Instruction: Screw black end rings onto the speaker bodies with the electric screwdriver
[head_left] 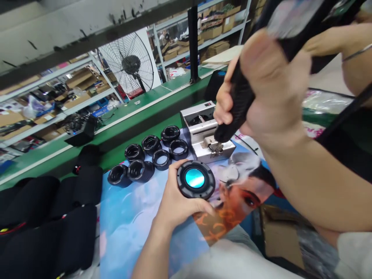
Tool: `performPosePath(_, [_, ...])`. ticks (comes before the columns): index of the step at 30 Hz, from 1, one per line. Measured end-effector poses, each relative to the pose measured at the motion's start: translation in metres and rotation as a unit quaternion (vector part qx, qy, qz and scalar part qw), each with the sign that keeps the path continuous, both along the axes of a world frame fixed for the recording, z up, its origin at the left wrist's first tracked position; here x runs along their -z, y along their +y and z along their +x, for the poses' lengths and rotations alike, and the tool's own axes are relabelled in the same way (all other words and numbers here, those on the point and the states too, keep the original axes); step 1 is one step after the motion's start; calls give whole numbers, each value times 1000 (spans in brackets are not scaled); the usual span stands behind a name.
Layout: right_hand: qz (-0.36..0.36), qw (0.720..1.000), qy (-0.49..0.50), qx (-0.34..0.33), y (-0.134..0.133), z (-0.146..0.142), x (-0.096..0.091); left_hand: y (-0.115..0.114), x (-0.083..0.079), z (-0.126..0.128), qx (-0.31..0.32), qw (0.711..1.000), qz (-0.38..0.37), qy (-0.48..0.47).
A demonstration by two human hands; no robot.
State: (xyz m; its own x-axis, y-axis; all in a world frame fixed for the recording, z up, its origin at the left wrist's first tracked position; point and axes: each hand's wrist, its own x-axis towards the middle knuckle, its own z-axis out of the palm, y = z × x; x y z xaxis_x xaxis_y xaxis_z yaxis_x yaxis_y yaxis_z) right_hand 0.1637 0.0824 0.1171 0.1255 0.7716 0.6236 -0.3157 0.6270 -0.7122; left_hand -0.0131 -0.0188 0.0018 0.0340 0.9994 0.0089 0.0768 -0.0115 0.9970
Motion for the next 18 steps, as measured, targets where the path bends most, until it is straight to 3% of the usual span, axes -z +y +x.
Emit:
performPosePath(7, [-59, 998, -19, 10, 24, -2, 44, -1, -4, 3, 4, 1000, -8, -19])
performPosePath(11, [-81, 996, -33, -18, 31, 2, 54, 0, -4, 3, 4, 1000, -8, -17])
performPosePath(15, [-122, 991, -23, -54, 25, 6, 45, 0, -3, 2, 4, 1000, -4, -23])
performPosePath(18, [-80, 996, 20, -46, 8, 5, 16, 0, -1, 2, 4, 1000, 0, -30])
